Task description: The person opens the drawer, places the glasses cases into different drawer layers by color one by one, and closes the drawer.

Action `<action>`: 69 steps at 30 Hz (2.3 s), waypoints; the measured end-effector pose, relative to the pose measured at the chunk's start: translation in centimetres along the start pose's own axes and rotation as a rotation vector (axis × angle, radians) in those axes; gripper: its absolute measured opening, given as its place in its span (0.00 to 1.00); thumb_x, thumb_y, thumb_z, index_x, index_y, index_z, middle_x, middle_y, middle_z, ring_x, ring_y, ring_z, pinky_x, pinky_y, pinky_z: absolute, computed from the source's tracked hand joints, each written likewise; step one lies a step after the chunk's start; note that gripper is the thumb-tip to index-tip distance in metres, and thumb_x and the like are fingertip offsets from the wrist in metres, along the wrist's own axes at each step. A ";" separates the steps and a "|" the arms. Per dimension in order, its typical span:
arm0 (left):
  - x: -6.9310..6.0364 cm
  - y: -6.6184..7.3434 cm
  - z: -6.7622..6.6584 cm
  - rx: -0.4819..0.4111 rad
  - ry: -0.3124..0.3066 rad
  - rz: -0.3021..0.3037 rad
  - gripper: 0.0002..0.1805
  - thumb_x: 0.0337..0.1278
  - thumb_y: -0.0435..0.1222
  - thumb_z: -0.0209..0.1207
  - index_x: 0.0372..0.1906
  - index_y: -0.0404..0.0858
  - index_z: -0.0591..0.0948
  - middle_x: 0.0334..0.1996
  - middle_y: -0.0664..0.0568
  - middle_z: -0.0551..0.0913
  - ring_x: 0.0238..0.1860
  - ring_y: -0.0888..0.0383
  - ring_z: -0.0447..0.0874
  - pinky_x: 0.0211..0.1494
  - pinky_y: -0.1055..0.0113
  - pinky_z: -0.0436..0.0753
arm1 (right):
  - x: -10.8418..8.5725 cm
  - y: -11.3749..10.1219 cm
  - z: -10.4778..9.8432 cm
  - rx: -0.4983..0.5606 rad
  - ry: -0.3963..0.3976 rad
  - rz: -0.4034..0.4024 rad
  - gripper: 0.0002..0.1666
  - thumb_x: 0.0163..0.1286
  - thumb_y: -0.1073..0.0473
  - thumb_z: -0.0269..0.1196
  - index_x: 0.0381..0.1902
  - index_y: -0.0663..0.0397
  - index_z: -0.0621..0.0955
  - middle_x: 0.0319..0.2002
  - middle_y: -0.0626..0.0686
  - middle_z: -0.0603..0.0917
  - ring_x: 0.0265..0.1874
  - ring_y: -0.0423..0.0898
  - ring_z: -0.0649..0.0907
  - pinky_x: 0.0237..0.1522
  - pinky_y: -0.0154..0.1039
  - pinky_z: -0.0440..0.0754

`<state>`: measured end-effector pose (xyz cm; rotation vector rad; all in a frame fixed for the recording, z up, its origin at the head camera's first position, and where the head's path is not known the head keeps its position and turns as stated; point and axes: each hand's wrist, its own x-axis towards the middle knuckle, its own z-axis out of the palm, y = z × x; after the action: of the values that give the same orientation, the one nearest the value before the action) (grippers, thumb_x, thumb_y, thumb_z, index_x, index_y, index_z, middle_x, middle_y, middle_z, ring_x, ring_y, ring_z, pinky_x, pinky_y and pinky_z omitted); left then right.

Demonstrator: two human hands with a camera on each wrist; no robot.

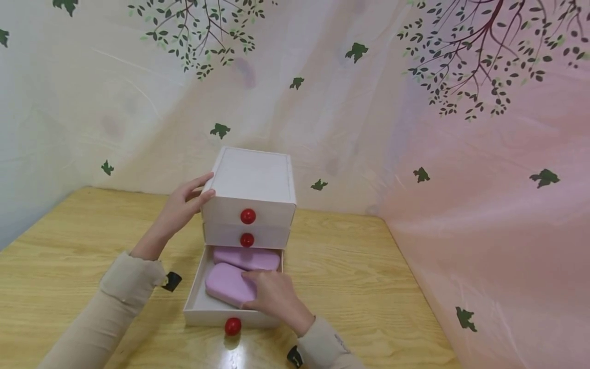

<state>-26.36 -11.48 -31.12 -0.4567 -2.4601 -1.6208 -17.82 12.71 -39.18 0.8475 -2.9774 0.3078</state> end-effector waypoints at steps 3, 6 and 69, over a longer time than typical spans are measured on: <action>-0.1 0.1 0.0 -0.001 0.001 -0.003 0.32 0.69 0.46 0.54 0.74 0.43 0.62 0.75 0.42 0.57 0.69 0.35 0.65 0.63 0.41 0.74 | 0.0 0.0 0.0 0.000 -0.011 0.005 0.38 0.44 0.43 0.78 0.55 0.44 0.83 0.50 0.45 0.87 0.47 0.45 0.86 0.38 0.34 0.81; -0.1 0.1 0.0 0.001 0.001 -0.003 0.32 0.69 0.46 0.54 0.74 0.43 0.62 0.75 0.42 0.57 0.69 0.35 0.65 0.63 0.42 0.74 | 0.0 0.0 0.0 0.001 -0.016 0.009 0.39 0.44 0.43 0.78 0.56 0.44 0.82 0.51 0.45 0.86 0.48 0.45 0.85 0.39 0.34 0.82; -0.1 -0.2 0.1 0.004 0.019 0.011 0.32 0.69 0.46 0.53 0.74 0.44 0.62 0.75 0.43 0.59 0.69 0.36 0.66 0.62 0.42 0.75 | -2.7 0.3 -2.1 0.291 0.104 0.055 0.25 0.57 0.53 0.72 0.52 0.53 0.84 0.48 0.53 0.87 0.45 0.48 0.86 0.41 0.38 0.84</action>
<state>-26.37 -11.47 -31.38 -0.4514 -2.4423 -1.6089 -15.73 14.72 -37.43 0.7439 -2.9039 0.7764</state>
